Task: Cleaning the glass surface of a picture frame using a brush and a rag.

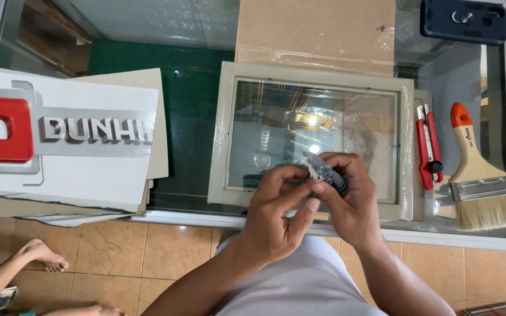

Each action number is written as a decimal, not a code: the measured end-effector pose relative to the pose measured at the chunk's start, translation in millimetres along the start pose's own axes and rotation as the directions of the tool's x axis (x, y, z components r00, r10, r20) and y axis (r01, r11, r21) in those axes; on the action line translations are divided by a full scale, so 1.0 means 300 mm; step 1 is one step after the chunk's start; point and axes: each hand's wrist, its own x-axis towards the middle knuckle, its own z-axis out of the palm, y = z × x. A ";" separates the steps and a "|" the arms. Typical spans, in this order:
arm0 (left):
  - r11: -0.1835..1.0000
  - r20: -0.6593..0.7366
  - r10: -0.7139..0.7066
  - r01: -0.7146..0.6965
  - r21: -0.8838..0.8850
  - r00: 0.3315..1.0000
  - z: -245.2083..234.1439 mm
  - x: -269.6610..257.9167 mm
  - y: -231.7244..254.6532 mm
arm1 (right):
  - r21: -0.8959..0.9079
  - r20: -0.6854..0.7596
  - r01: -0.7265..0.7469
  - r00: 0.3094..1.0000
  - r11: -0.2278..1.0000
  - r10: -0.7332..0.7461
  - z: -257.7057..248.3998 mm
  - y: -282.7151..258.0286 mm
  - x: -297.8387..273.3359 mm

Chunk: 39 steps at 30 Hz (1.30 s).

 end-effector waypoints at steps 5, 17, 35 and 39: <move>0.996 0.161 -0.005 -0.010 0.091 0.987 -0.044 -0.004 -0.074 | 0.001 -0.002 -0.081 0.997 0.997 0.081 -0.064 0.014 0.016; 0.658 0.197 -0.305 0.057 0.751 0.932 -0.281 -0.054 -0.245 | -0.910 -0.056 0.061 0.961 0.409 -0.269 -0.330 0.123 0.258; 0.681 0.189 -0.267 0.046 0.731 0.945 -0.291 -0.065 -0.261 | -0.719 0.426 0.564 0.819 0.406 -0.384 0.302 0.079 0.598; 0.674 0.181 -0.271 0.052 0.736 0.945 -0.294 -0.064 -0.250 | -0.642 0.553 0.668 0.744 0.377 -0.375 0.277 0.035 0.562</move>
